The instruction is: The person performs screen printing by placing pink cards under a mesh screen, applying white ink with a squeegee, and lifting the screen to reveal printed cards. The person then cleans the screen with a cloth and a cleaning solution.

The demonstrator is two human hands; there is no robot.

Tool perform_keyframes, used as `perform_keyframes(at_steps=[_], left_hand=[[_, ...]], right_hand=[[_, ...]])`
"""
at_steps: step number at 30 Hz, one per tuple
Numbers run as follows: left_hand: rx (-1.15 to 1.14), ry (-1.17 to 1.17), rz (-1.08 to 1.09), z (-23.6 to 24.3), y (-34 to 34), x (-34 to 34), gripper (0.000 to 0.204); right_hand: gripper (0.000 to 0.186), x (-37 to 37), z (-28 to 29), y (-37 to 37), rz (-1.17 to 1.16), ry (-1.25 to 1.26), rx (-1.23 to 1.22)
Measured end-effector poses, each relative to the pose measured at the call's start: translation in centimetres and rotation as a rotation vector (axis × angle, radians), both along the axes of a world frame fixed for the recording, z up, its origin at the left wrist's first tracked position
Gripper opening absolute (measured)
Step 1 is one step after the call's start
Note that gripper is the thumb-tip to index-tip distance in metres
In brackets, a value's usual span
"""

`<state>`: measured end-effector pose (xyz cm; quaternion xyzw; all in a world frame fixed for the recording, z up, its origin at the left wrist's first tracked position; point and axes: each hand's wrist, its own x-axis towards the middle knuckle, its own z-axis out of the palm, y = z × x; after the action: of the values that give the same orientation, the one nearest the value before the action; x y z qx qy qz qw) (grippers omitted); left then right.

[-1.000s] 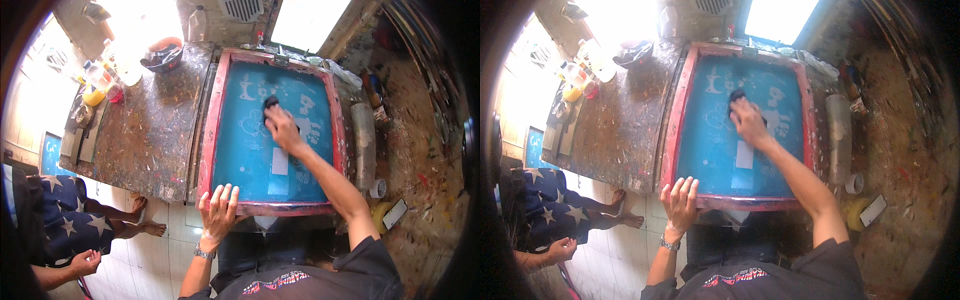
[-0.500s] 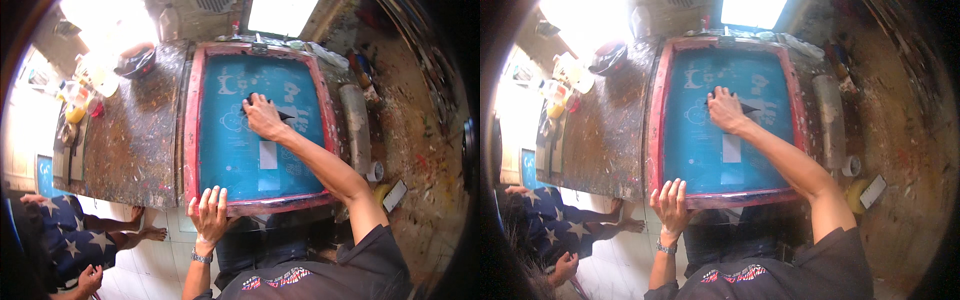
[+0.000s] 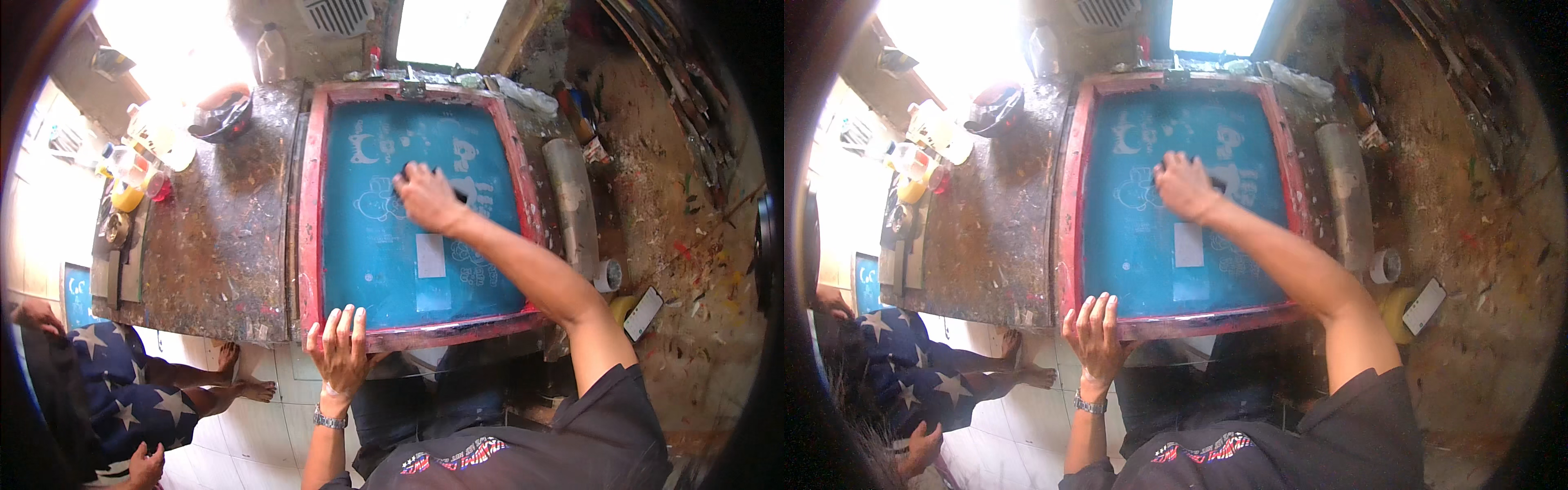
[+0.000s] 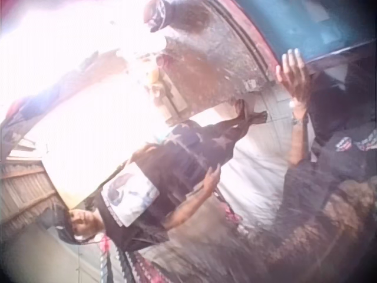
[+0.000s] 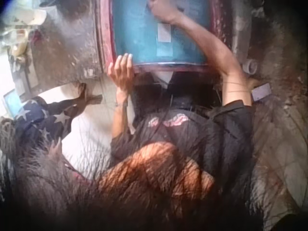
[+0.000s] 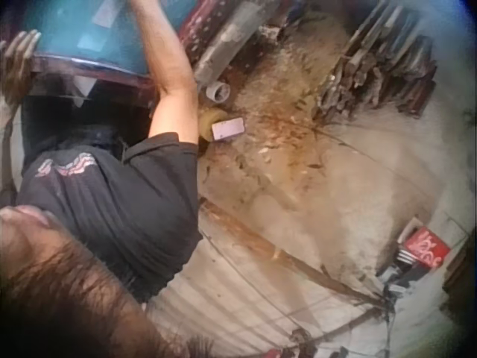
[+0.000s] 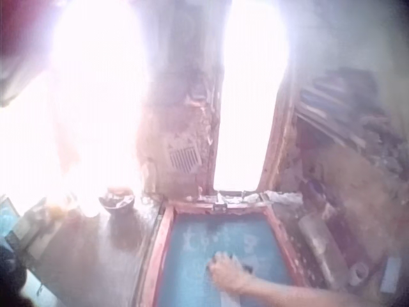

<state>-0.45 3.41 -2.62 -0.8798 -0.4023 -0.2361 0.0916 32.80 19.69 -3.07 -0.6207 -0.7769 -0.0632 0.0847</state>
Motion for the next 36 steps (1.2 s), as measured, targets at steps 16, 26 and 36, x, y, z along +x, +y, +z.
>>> perform_keyframes(at_steps=[16, 26, 36], left_hand=[[-0.016, 0.045, -0.029, 0.3, 0.0, -0.5, 0.085], [0.004, 0.02, -0.01, -0.1, 0.0, -0.3, 0.09], [-0.008, -0.003, -0.015, 0.4, -0.1, -0.1, 0.091]], right_hand=[[0.04, 2.6, 1.0, 0.8, 0.029, 0.209, 0.129], [0.035, 3.4, 1.3, -0.5, 0.149, 0.153, 0.264], [0.031, 3.8, -1.9, 2.3, 0.428, 0.195, 0.233]])
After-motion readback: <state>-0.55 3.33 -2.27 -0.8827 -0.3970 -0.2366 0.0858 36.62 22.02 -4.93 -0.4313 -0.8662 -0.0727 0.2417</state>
